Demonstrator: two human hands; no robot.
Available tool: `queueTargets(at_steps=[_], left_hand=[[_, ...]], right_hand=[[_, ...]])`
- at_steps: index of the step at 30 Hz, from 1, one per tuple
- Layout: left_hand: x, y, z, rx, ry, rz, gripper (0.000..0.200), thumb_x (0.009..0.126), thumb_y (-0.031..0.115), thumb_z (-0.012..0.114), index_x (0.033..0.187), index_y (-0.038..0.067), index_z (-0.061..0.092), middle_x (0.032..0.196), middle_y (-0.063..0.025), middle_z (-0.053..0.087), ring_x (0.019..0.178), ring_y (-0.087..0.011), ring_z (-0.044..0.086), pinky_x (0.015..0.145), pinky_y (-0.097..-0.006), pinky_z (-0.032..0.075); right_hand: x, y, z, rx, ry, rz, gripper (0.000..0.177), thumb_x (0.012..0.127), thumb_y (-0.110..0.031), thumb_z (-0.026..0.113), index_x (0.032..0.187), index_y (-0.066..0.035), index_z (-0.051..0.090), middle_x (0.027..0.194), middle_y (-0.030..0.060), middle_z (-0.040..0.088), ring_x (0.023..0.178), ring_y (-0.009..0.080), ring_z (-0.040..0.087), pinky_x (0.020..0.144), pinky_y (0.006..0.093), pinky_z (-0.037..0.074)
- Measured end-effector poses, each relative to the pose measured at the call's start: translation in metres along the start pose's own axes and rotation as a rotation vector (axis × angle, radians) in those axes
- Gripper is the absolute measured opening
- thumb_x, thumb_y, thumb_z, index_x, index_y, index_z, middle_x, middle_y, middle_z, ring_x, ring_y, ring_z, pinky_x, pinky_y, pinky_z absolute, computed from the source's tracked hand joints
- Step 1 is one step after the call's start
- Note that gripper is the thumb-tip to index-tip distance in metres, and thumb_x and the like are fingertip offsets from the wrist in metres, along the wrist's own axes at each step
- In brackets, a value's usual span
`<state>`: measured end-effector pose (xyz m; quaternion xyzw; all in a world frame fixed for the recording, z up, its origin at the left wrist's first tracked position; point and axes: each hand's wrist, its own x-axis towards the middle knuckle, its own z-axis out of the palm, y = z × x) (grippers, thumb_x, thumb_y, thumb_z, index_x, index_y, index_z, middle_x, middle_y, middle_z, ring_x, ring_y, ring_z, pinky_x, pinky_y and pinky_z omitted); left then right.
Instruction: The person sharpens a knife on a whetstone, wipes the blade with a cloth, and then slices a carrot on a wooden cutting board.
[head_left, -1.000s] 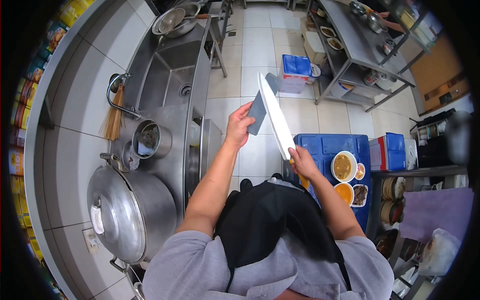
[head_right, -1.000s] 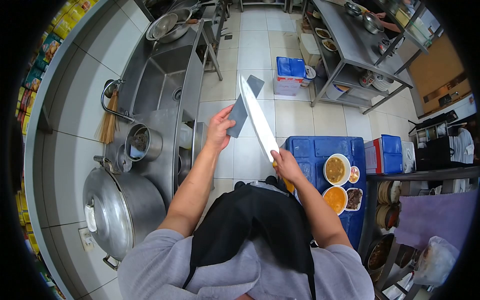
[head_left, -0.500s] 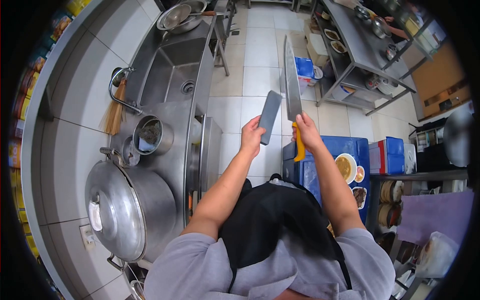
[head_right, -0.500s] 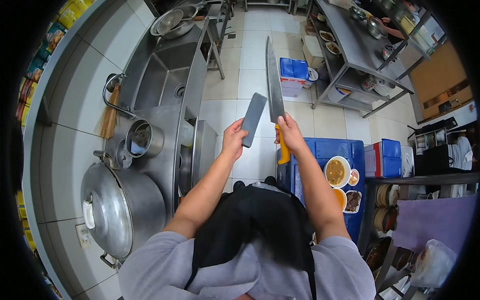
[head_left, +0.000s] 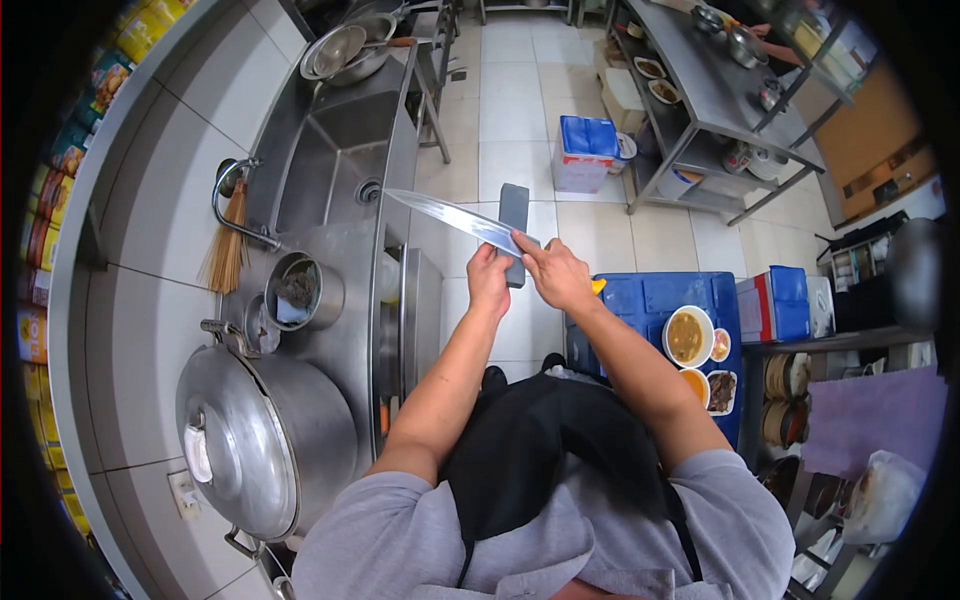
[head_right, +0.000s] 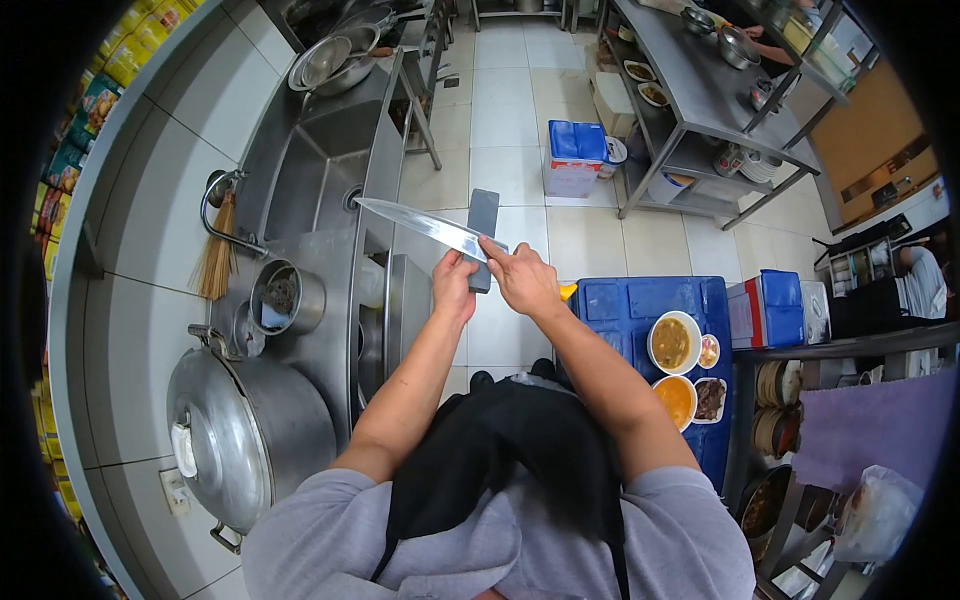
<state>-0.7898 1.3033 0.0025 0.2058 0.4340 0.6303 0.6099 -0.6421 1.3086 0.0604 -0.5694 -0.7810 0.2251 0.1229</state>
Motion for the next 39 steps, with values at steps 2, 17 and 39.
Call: queueTargets(at_steps=[2,17,39], left_hand=[[-0.001,-0.001,0.000,-0.012,-0.011,0.007,0.047,0.079,-0.011,0.048,0.126,-0.008,0.056,0.118,-0.0135,0.065,0.107,-0.0199,0.063,0.094,-0.0303,0.049],[0.023,0.000,0.004,-0.018,0.081,0.081,0.055,0.079,-0.014,0.049,0.133,-0.012,0.052,0.128,-0.0166,0.063,0.112,-0.0217,0.062,0.097,-0.0288,0.047],[0.018,0.050,-0.021,0.081,-0.230,-0.039,0.060,0.078,-0.009,0.051,0.137,-0.010,0.051,0.131,-0.0191,0.061,0.116,-0.0224,0.060,0.098,-0.0301,0.048]], right_hand=[[0.000,0.002,-0.001,0.014,-0.044,0.014,0.045,0.104,-0.044,0.041,0.149,-0.041,0.043,0.093,0.0179,0.061,0.090,0.0363,0.065,0.080,0.0474,0.052],[-0.101,0.097,0.021,0.129,-0.008,0.189,0.045,0.105,-0.040,0.040,0.150,-0.037,0.042,0.114,0.0198,0.068,0.102,0.0422,0.065,0.086,0.0500,0.051],[-0.176,0.118,-0.023,1.195,-0.393,0.380,0.027,0.107,-0.031,0.047,0.108,-0.006,0.057,0.073,0.0070,0.063,0.050,0.0113,0.052,0.050,0.0239,0.044]])
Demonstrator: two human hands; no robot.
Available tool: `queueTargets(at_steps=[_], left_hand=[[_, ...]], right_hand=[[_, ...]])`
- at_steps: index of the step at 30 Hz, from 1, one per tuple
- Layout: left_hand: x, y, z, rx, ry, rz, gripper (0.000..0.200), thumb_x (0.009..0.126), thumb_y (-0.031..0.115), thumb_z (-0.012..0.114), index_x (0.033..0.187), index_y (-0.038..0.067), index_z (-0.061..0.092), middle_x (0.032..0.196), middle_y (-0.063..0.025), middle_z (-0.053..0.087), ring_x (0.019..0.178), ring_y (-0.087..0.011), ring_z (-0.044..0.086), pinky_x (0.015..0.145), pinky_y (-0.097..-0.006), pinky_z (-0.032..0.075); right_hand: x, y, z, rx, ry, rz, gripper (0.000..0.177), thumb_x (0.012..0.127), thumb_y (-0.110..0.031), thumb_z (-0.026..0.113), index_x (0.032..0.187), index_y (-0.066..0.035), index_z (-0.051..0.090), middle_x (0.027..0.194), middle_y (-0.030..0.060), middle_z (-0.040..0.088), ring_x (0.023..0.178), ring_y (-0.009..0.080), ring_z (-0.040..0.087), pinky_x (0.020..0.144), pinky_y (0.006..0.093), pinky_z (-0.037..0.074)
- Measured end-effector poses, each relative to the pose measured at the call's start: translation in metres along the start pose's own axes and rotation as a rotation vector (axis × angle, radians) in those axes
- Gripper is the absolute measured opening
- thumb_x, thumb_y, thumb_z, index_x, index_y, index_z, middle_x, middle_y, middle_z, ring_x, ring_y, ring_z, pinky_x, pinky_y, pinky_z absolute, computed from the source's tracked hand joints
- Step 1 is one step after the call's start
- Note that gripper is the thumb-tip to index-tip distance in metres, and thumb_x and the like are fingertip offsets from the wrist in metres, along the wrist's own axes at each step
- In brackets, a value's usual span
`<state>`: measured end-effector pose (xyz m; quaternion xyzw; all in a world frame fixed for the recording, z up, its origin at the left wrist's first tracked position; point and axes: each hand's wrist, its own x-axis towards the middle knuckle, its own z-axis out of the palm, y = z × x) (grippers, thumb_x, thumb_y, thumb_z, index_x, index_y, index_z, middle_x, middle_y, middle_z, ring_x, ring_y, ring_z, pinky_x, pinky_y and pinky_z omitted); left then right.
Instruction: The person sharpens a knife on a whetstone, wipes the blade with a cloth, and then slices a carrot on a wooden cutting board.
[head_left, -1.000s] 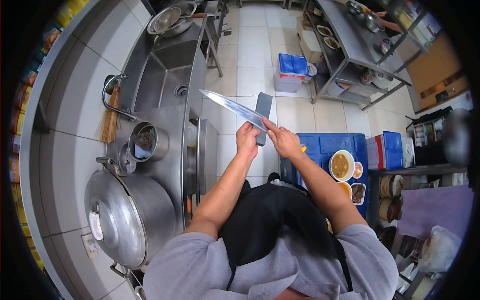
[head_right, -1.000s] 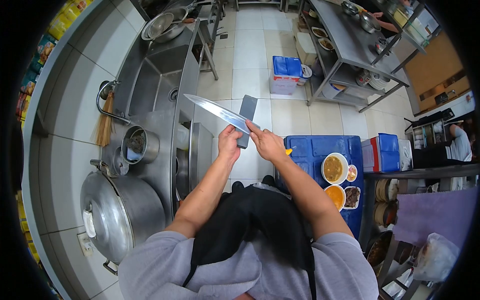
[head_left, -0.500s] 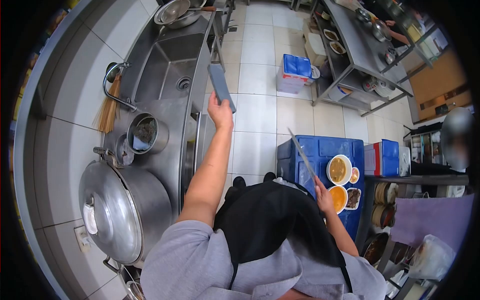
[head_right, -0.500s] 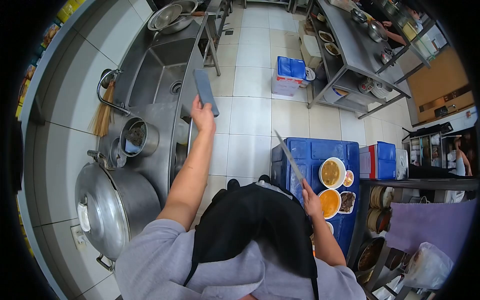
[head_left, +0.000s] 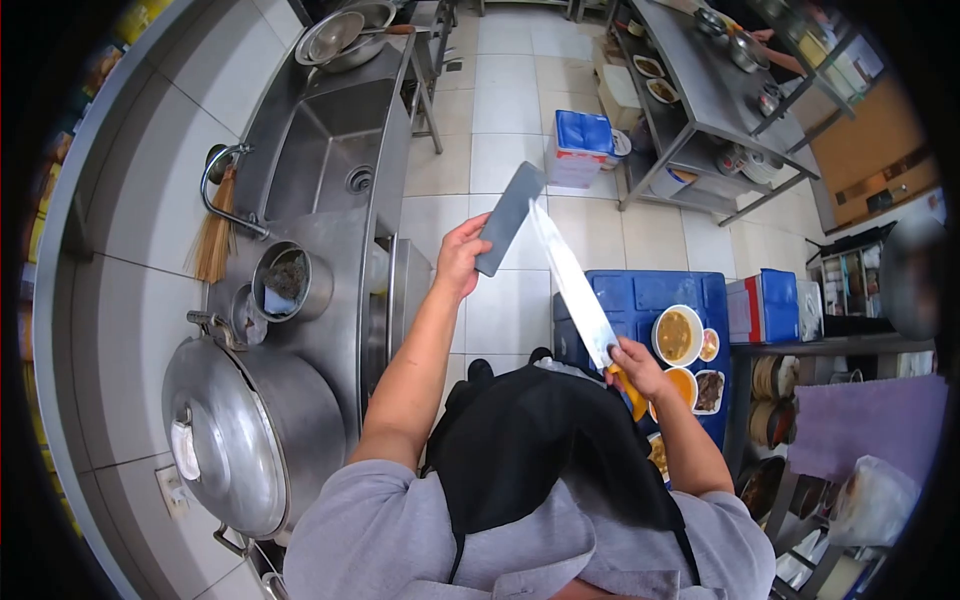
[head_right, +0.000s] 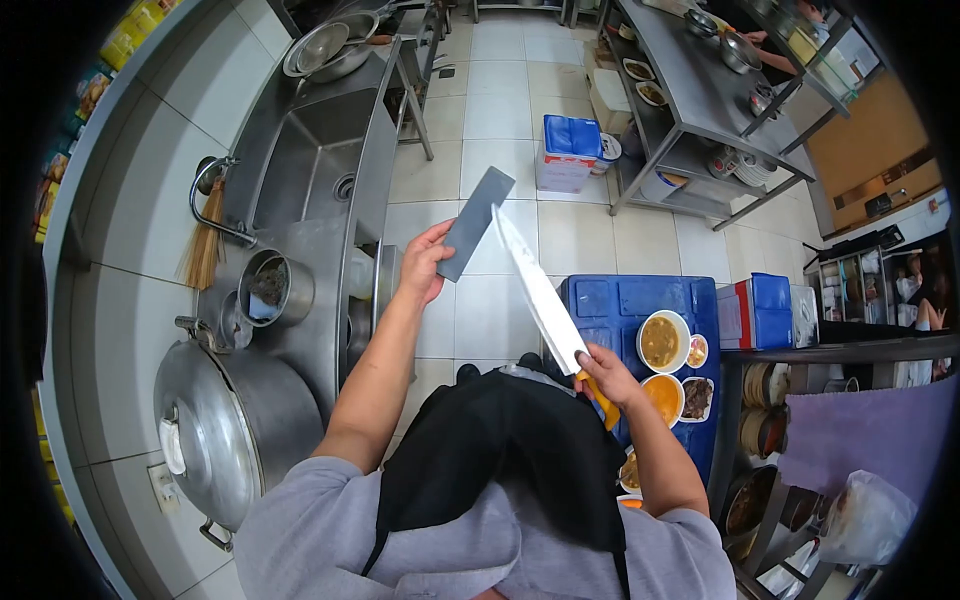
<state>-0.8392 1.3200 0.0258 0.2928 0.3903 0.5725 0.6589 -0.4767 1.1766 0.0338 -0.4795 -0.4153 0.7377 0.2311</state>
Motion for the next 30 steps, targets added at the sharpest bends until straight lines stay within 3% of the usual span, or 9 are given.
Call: queueTargets(at_steps=[2,12,22,30], left_hand=[[-0.001,0.002,-0.002,-0.012,-0.081,-0.035,0.060,0.078,-0.008,0.051,0.138,-0.010,0.051,0.132,-0.0201,0.060,0.116,-0.0228,0.061,0.099,-0.0302,0.048],[-0.002,0.004,-0.002,-0.031,-0.110,-0.062,0.060,0.079,-0.007,0.052,0.139,-0.010,0.049,0.131,-0.0199,0.060,0.116,-0.0222,0.061,0.099,-0.0303,0.048],[0.001,0.003,0.009,-0.024,-0.093,0.052,0.061,0.079,-0.008,0.053,0.139,-0.010,0.049,0.133,-0.0183,0.060,0.118,-0.0206,0.060,0.100,-0.0293,0.047],[-0.007,-0.011,0.034,0.001,-0.059,0.135,0.062,0.079,-0.009,0.053,0.140,-0.009,0.049,0.135,-0.0176,0.059,0.118,-0.0194,0.060,0.100,-0.0285,0.046]], right_hand=[[0.002,0.003,0.002,-0.073,-0.045,0.043,0.028,0.106,-0.033,0.048,0.107,-0.006,0.057,0.071,0.0060,0.062,0.049,0.0105,0.051,0.048,0.0233,0.043],[0.015,0.012,0.000,-0.290,-0.033,0.094,0.033,0.108,-0.032,0.045,0.117,-0.004,0.057,0.064,0.0041,0.056,0.046,0.0094,0.047,0.046,0.0253,0.040],[0.044,0.000,0.021,-0.240,-0.011,0.040,0.034,0.108,-0.032,0.042,0.119,-0.004,0.057,0.062,0.0045,0.052,0.045,0.0105,0.046,0.043,0.0266,0.038],[0.115,-0.045,0.043,-0.219,0.053,-0.143,0.029,0.108,-0.030,0.042,0.101,-0.004,0.054,0.060,0.0051,0.051,0.042,0.0125,0.046,0.040,0.0281,0.037]])
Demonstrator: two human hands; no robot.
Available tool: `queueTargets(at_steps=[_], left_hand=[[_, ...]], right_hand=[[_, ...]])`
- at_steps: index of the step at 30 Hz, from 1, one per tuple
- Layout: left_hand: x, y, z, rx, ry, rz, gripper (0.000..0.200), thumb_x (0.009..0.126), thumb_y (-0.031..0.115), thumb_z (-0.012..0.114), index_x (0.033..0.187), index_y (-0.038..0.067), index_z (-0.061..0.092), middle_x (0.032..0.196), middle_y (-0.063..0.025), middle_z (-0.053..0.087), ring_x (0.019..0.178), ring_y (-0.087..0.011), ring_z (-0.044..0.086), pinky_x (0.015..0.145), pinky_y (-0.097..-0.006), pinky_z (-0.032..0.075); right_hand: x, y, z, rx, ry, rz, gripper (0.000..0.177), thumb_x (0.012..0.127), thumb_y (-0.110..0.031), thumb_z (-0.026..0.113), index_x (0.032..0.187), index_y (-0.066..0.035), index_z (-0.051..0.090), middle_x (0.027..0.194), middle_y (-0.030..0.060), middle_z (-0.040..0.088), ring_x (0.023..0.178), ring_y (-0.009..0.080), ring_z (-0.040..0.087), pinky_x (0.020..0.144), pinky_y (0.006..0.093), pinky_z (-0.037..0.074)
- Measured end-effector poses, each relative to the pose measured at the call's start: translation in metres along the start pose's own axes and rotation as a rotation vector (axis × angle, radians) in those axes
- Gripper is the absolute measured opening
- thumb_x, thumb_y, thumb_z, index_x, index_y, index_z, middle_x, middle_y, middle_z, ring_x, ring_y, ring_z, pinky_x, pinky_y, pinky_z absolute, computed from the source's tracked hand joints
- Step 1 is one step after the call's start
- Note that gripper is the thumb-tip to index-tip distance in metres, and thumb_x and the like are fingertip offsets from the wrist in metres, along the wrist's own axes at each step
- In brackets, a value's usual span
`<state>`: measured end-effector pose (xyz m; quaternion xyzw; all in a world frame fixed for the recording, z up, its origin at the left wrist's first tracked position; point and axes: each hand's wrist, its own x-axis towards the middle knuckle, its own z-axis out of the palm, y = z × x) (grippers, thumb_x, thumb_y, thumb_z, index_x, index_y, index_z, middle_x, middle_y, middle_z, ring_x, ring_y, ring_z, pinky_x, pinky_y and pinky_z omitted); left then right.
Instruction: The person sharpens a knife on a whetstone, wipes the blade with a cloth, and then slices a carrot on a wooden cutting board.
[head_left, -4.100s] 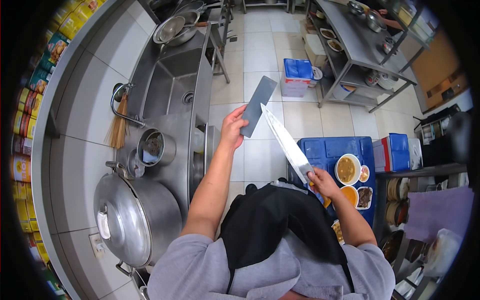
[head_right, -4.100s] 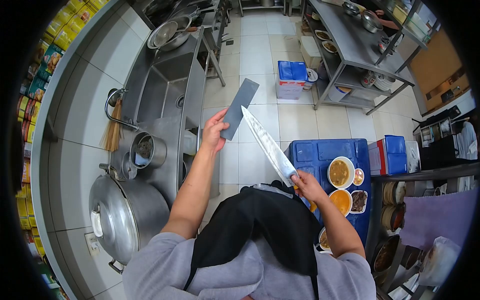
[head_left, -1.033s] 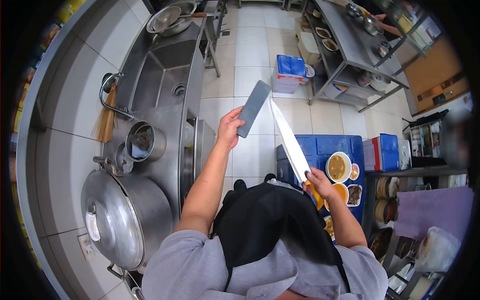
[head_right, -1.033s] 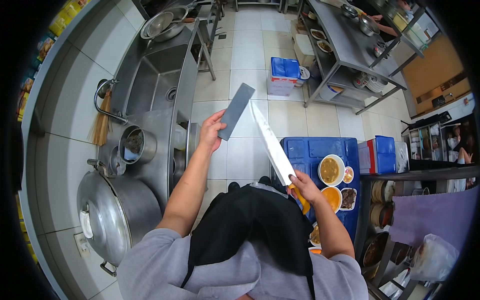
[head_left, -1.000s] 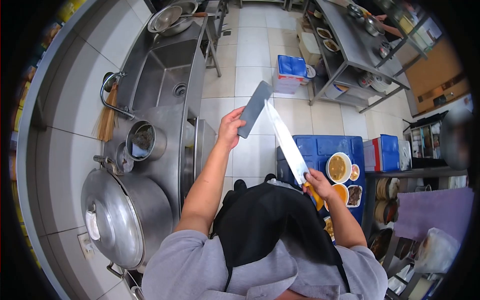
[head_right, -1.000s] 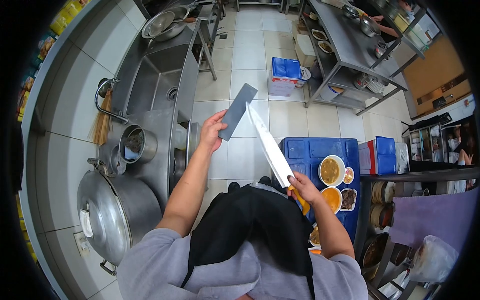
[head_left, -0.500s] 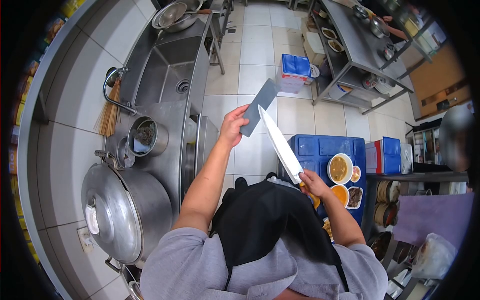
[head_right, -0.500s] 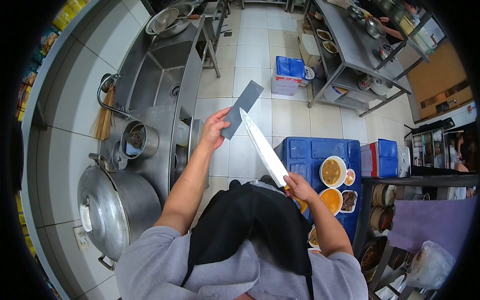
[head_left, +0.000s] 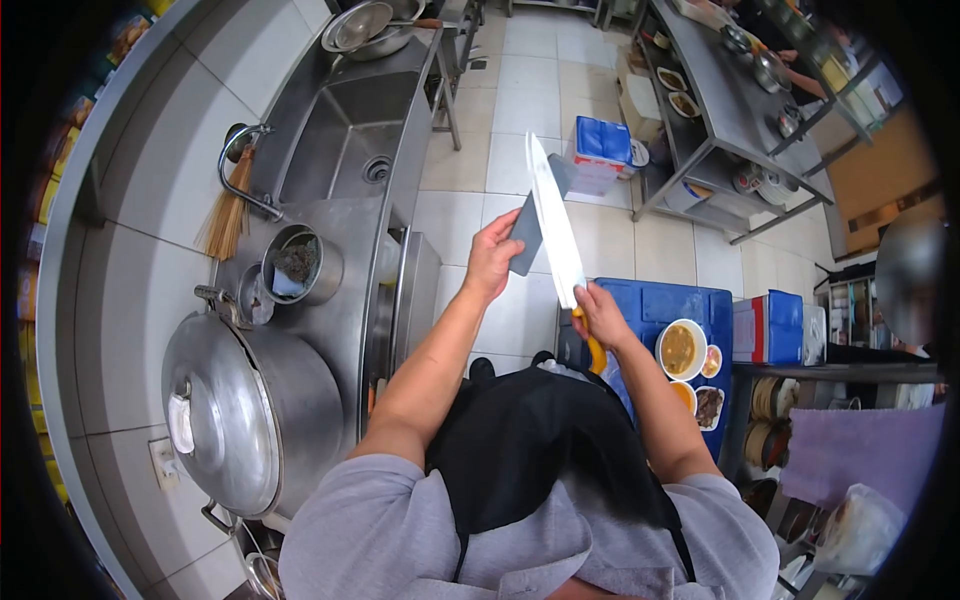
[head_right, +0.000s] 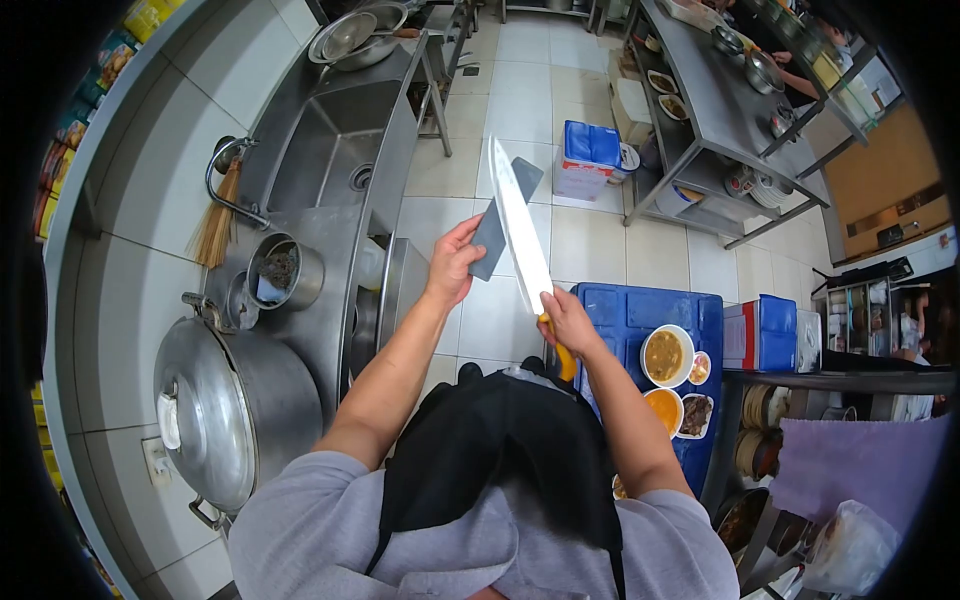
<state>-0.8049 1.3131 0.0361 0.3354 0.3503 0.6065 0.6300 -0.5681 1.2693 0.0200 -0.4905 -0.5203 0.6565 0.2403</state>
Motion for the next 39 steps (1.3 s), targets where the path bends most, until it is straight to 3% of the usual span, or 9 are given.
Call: queueTargets(at_steps=[10,14,16,17,18,20,21,28,39], left_hand=[[-0.020,-0.031,0.009,0.022,0.021,-0.101,0.061,0.080,-0.011,0.053,0.141,-0.009,0.048,0.135,-0.0173,0.059,0.117,-0.0181,0.060,0.099,-0.0275,0.046],[-0.018,-0.030,0.003,0.033,0.116,-0.120,0.060,0.079,-0.011,0.053,0.139,-0.010,0.049,0.132,-0.0171,0.061,0.114,-0.0187,0.061,0.097,-0.0277,0.047],[-0.013,-0.030,-0.002,0.045,0.237,-0.139,0.058,0.078,-0.011,0.053,0.136,-0.011,0.050,0.126,-0.0158,0.063,0.109,-0.0184,0.062,0.094,-0.0278,0.048],[-0.012,-0.029,-0.001,0.047,0.232,-0.138,0.058,0.078,-0.011,0.053,0.136,-0.011,0.050,0.126,-0.0158,0.063,0.109,-0.0184,0.062,0.094,-0.0278,0.048],[-0.011,-0.030,0.000,0.025,0.260,-0.132,0.058,0.078,-0.011,0.052,0.136,-0.011,0.050,0.123,-0.0150,0.063,0.107,-0.0181,0.062,0.093,-0.0277,0.049],[-0.007,-0.027,0.007,0.005,0.280,-0.124,0.058,0.077,-0.011,0.052,0.135,-0.011,0.051,0.121,-0.0142,0.064,0.105,-0.0178,0.062,0.092,-0.0275,0.049],[-0.007,-0.027,0.011,-0.025,0.294,-0.097,0.056,0.077,-0.012,0.051,0.133,-0.011,0.052,0.119,-0.0136,0.064,0.104,-0.0178,0.062,0.091,-0.0272,0.049],[-0.009,-0.025,0.015,-0.076,0.273,-0.040,0.045,0.076,-0.014,0.048,0.119,-0.008,0.058,0.114,-0.0119,0.065,0.103,-0.0178,0.062,0.089,-0.0276,0.049],[-0.010,-0.036,0.008,-0.102,0.331,-0.084,0.054,0.075,-0.015,0.050,0.129,-0.011,0.055,0.118,-0.0132,0.065,0.103,-0.0186,0.062,0.090,-0.0270,0.048]], right_hand=[[0.063,-0.048,-0.007,0.125,0.107,-0.060,0.028,0.106,-0.033,0.047,0.100,-0.007,0.054,0.061,0.0026,0.048,0.041,0.0115,0.043,0.040,0.0267,0.037],[0.057,-0.052,-0.010,0.079,0.121,-0.127,0.032,0.106,-0.034,0.047,0.122,-0.009,0.059,0.066,0.0026,0.049,0.052,0.0120,0.050,0.048,0.0285,0.044],[0.053,-0.053,-0.010,-0.359,0.207,-0.282,0.042,0.107,-0.033,0.046,0.143,-0.013,0.051,0.071,0.0084,0.053,0.065,0.0198,0.058,0.063,0.0349,0.051],[0.064,-0.047,-0.005,-0.572,0.326,-0.721,0.045,0.106,-0.032,0.046,0.150,-0.024,0.045,0.085,0.0138,0.055,0.080,0.0292,0.061,0.076,0.0410,0.051],[0.063,-0.043,-0.006,-0.572,0.331,-0.723,0.045,0.106,-0.032,0.046,0.150,-0.024,0.045,0.085,0.0138,0.055,0.080,0.0292,0.061,0.076,0.0410,0.051],[0.038,-0.074,0.016,-0.865,0.347,-0.301,0.043,0.105,-0.032,0.047,0.148,-0.033,0.048,0.097,0.0159,0.055,0.089,0.0334,0.061,0.078,0.0437,0.051],[0.040,-0.071,0.021,-0.914,0.342,-0.299,0.044,0.103,-0.033,0.049,0.146,-0.038,0.048,0.099,0.0147,0.053,0.087,0.0340,0.062,0.077,0.0451,0.051],[0.044,-0.064,0.036,-0.912,0.226,-0.232,0.043,0.104,-0.037,0.046,0.147,-0.041,0.047,0.097,0.0173,0.062,0.090,0.0376,0.065,0.082,0.0481,0.052],[0.001,-0.002,0.006,-0.835,0.251,-0.206,0.043,0.103,-0.036,0.046,0.146,-0.036,0.048,0.104,0.0197,0.070,0.097,0.0407,0.066,0.084,0.0478,0.052]])
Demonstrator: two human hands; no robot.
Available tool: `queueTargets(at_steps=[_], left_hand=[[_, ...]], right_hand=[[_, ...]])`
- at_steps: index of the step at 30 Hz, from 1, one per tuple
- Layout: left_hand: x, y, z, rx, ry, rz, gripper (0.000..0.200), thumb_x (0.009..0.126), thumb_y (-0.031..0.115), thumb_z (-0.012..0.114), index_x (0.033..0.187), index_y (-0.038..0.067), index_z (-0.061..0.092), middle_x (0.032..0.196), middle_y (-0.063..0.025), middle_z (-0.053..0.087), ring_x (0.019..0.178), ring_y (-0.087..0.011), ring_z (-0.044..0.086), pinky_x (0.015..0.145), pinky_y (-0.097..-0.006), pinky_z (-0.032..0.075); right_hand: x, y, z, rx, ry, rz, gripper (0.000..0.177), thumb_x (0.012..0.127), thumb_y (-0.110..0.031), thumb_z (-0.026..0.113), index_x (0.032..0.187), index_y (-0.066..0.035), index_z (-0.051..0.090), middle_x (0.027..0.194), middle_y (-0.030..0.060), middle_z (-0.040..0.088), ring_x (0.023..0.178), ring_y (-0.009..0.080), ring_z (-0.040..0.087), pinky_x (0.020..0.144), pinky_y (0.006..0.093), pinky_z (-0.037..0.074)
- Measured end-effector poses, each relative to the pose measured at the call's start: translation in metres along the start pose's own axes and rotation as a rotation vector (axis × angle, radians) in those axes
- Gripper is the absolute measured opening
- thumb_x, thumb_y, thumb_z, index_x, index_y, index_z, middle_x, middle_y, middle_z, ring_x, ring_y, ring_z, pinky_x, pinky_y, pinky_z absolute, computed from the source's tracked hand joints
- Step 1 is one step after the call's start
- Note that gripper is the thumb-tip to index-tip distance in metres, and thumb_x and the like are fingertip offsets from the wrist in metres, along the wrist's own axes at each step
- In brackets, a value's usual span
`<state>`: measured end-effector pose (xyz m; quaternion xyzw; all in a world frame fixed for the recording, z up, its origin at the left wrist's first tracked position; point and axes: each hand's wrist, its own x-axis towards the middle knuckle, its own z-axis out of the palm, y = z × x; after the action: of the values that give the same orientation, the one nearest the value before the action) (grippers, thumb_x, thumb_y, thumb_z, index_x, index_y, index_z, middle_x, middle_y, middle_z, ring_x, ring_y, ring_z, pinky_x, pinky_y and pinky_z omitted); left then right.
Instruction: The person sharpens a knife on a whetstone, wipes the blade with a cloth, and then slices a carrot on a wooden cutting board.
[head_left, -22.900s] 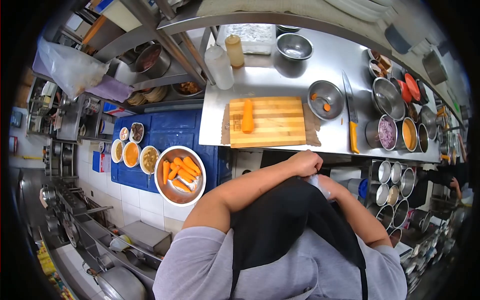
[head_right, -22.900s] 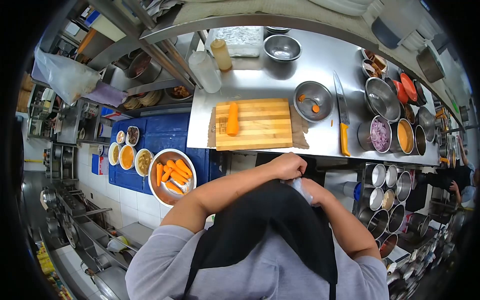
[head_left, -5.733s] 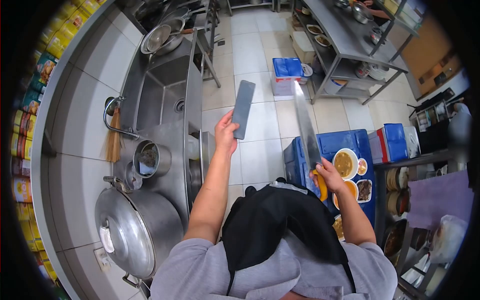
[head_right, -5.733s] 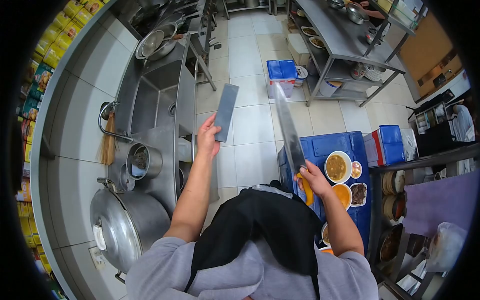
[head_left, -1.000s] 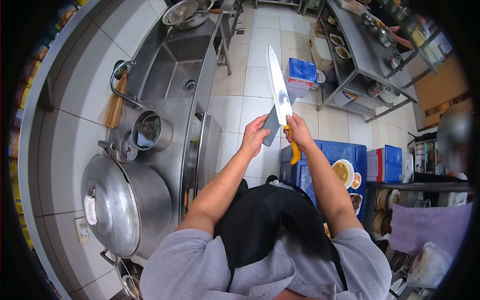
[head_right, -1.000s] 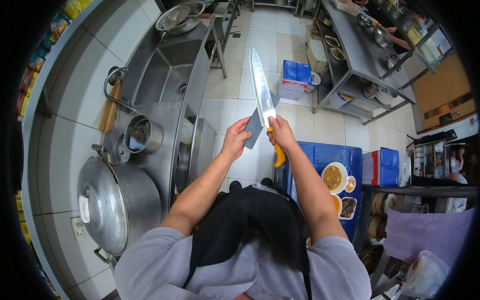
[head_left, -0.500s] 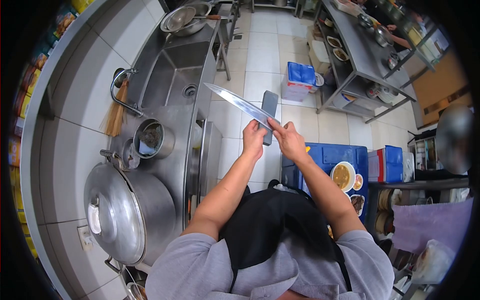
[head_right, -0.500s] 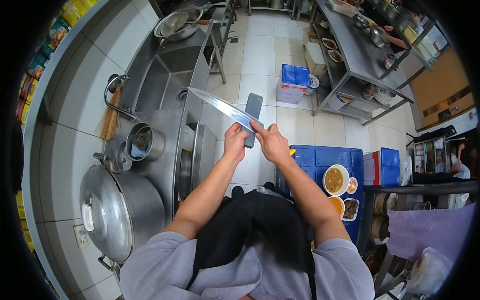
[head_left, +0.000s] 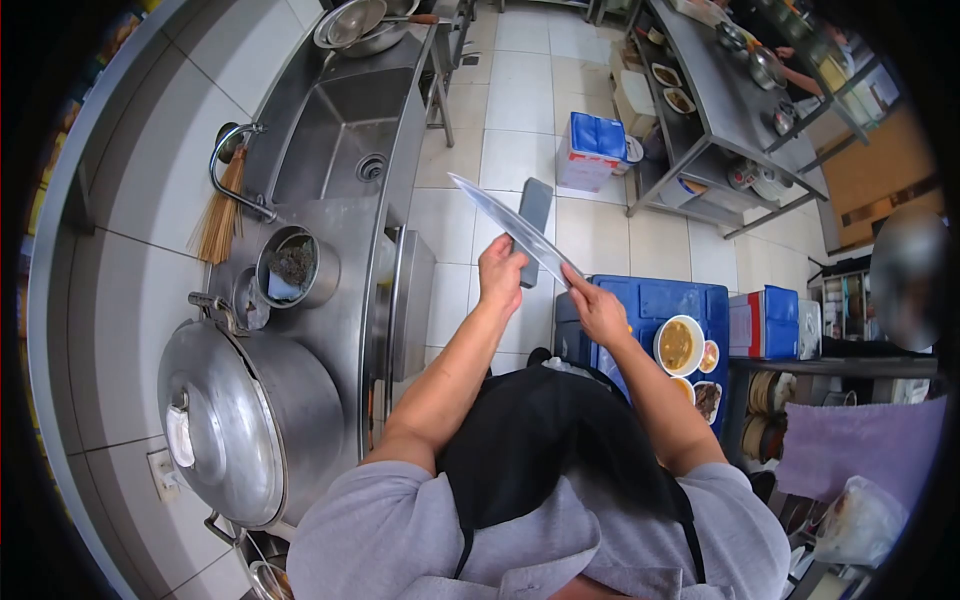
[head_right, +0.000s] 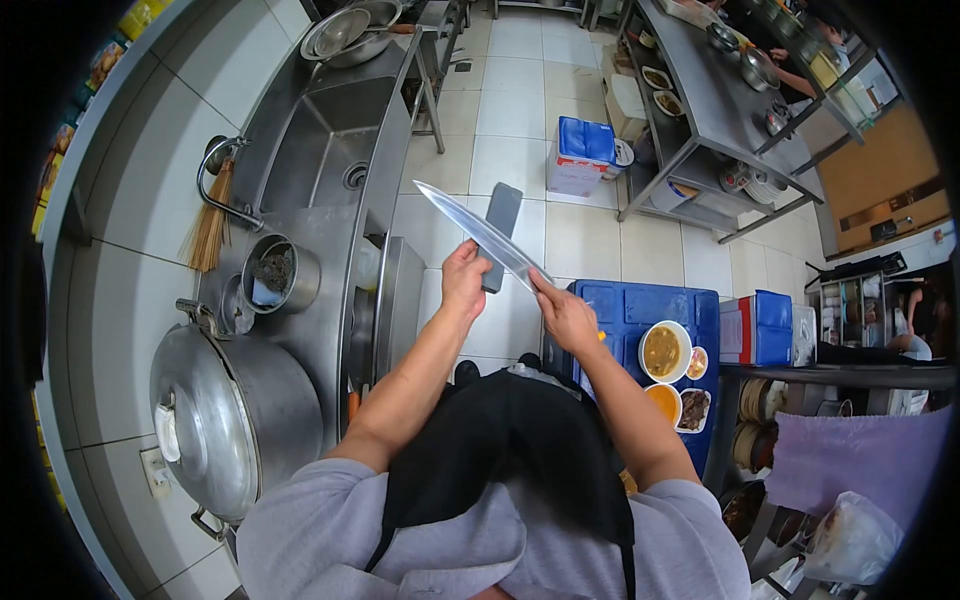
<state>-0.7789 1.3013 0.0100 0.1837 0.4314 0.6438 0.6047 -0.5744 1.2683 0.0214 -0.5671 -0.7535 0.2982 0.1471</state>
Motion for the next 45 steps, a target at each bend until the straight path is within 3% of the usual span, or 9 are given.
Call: queueTargets(at_steps=[3,5,9,12,14,17,23,33,45], left_hand=[[0.025,0.016,-0.010,0.032,0.121,0.076,0.057,0.075,-0.015,0.051,0.132,-0.013,0.053,0.120,-0.0144,0.064,0.104,-0.0195,0.062,0.091,-0.0279,0.048],[0.058,0.035,-0.033,0.034,0.233,0.299,0.058,0.075,-0.014,0.051,0.134,-0.013,0.051,0.122,-0.0159,0.064,0.107,-0.0197,0.062,0.093,-0.0281,0.048],[0.074,0.102,-0.059,0.119,0.247,0.377,0.060,0.076,-0.014,0.051,0.136,-0.013,0.049,0.126,-0.0164,0.063,0.110,-0.0199,0.062,0.095,-0.0283,0.047],[0.061,0.113,-0.055,0.112,0.179,0.346,0.061,0.076,-0.013,0.050,0.137,-0.012,0.050,0.128,-0.0159,0.063,0.112,-0.0206,0.062,0.096,-0.0289,0.048],[0.053,0.099,-0.051,0.101,0.121,0.300,0.061,0.076,-0.013,0.050,0.137,-0.011,0.050,0.128,-0.0157,0.063,0.112,-0.0209,0.063,0.097,-0.0293,0.048],[0.047,0.073,-0.053,0.067,-0.102,0.157,0.061,0.076,-0.013,0.049,0.137,-0.010,0.050,0.132,-0.0168,0.060,0.115,-0.0220,0.061,0.096,-0.0298,0.048],[0.037,0.058,-0.029,0.063,-0.350,-0.093,0.062,0.076,-0.011,0.052,0.138,-0.009,0.050,0.130,-0.0185,0.061,0.112,-0.0216,0.063,0.096,-0.0307,0.051],[0.032,0.058,-0.018,0.053,-0.454,-0.182,0.063,0.076,-0.009,0.054,0.138,-0.010,0.049,0.125,-0.0199,0.064,0.111,-0.0221,0.065,0.096,-0.0309,0.051],[0.028,0.049,-0.004,0.065,-0.461,-0.139,0.062,0.077,-0.009,0.053,0.139,-0.009,0.049,0.127,-0.0186,0.063,0.111,-0.0218,0.064,0.098,-0.0306,0.050]], right_hand=[[-0.054,0.040,-0.003,0.035,-0.009,0.100,0.043,0.103,-0.034,0.047,0.146,-0.032,0.049,0.109,0.0207,0.069,0.098,0.0421,0.065,0.084,0.0482,0.052],[-0.106,0.065,-0.011,-0.014,-0.048,0.264,0.042,0.103,-0.034,0.048,0.144,-0.032,0.051,0.113,0.0219,0.067,0.102,0.0428,0.064,0.086,0.0484,0.052],[-0.207,0.146,-0.010,0.044,0.013,0.272,0.045,0.103,-0.030,0.051,0.147,-0.021,0.049,0.120,0.0172,0.069,0.103,0.0403,0.068,0.087,0.0470,0.052],[-0.225,0.163,-0.011,0.058,0.210,0.102,0.047,0.104,-0.024,0.052,0.149,-0.015,0.044,0.110,0.0150,0.071,0.092,0.0312,0.070,0.080,0.0388,0.055],[-0.211,0.130,-0.042,0.661,-0.073,0.704,0.038,0.103,-0.021,0.053,0.140,-0.011,0.046,0.090,0.0080,0.064,0.074,0.0200,0.064,0.064,0.0332,0.053],[-0.181,0.094,-0.055,1.068,-0.038,0.518,0.017,0.103,-0.019,0.055,0.116,-0.010,0.049,0.077,0.0037,0.054,0.060,0.0127,0.055,0.054,0.0263,0.047],[-0.144,0.067,-0.068,0.955,-0.251,0.398,0.020,0.105,-0.025,0.051,0.112,-0.007,0.055,0.074,0.0037,0.057,0.059,0.0124,0.055,0.054,0.0258,0.046],[-0.129,0.062,-0.050,0.687,-0.416,0.391,0.029,0.106,-0.034,0.050,0.108,-0.006,0.058,0.066,0.0007,0.053,0.049,0.0092,0.047,0.048,0.0258,0.039],[-0.075,0.062,-0.026,0.828,-0.398,0.267,0.031,0.107,-0.032,0.044,0.110,-0.004,0.056,0.063,0.0025,0.049,0.046,0.0105,0.045,0.045,0.0266,0.038]])
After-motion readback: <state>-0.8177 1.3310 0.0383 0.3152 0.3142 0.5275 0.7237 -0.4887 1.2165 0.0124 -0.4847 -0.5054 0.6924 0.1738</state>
